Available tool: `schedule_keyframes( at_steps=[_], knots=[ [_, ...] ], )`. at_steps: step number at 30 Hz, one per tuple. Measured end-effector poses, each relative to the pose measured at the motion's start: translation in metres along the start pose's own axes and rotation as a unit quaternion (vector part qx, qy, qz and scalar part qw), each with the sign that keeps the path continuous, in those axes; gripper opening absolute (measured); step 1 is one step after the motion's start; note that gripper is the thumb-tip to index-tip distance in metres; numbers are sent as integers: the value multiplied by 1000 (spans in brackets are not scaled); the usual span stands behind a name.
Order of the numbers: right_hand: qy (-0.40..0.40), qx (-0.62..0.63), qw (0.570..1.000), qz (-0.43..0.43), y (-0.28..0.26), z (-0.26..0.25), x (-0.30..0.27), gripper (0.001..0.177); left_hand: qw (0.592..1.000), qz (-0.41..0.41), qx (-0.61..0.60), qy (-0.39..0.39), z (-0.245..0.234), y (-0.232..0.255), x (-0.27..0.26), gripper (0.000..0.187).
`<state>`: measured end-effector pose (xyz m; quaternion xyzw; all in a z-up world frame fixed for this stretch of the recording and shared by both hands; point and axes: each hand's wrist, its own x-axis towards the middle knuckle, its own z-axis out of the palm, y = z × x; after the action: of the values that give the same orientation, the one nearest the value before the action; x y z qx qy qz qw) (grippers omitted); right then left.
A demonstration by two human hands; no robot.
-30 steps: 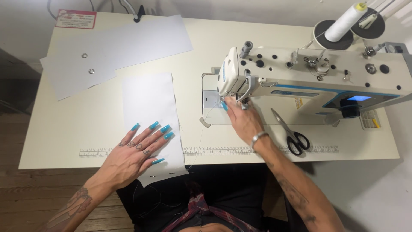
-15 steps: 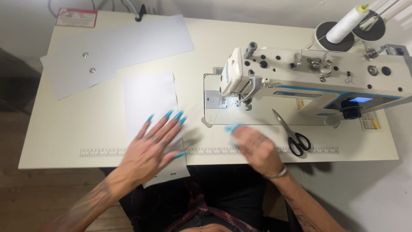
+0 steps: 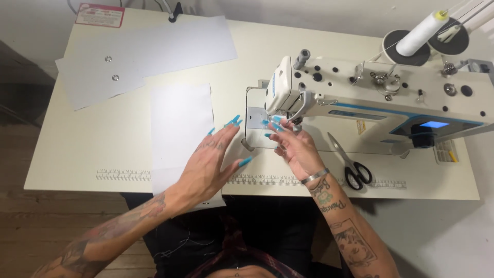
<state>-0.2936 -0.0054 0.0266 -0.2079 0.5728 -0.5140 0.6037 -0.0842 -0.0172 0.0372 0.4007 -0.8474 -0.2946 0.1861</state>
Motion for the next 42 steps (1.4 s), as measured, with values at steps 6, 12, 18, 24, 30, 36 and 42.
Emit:
schedule_keyframes(
  at_steps=[6, 12, 18, 24, 30, 36, 42],
  knots=[
    [-95, 102, 988, 70, 8, -11, 0, 48, 997, -58, -52, 7, 18, 2, 39, 72],
    [-99, 15, 995, 18, 1, -16, -32, 47, 999, 28, 18, -11, 36, 2, 60, 87],
    [-34, -114, 993, -27, -1, -35, -52, 40, 982, 105, 133, -83, 34, 5, 33, 47],
    [-38, -290, 951, -102, -3, -36, -56, 33, 969, 148, 147, -135, 19, 3, 11, 43],
    [-40, -232, 967, -99, -2, -21, -42, 41, 957, 175, 164, -165, 5, 2, -12, 43],
    [-47, 84, 995, -1, 0, -13, -19, 38, 949, 262, 131, -113, 23, -22, -37, 49],
    [-89, 120, 987, 53, 0, -2, -6, 81, 946, 275, 148, -85, 30, -27, -49, 46]
  ],
)
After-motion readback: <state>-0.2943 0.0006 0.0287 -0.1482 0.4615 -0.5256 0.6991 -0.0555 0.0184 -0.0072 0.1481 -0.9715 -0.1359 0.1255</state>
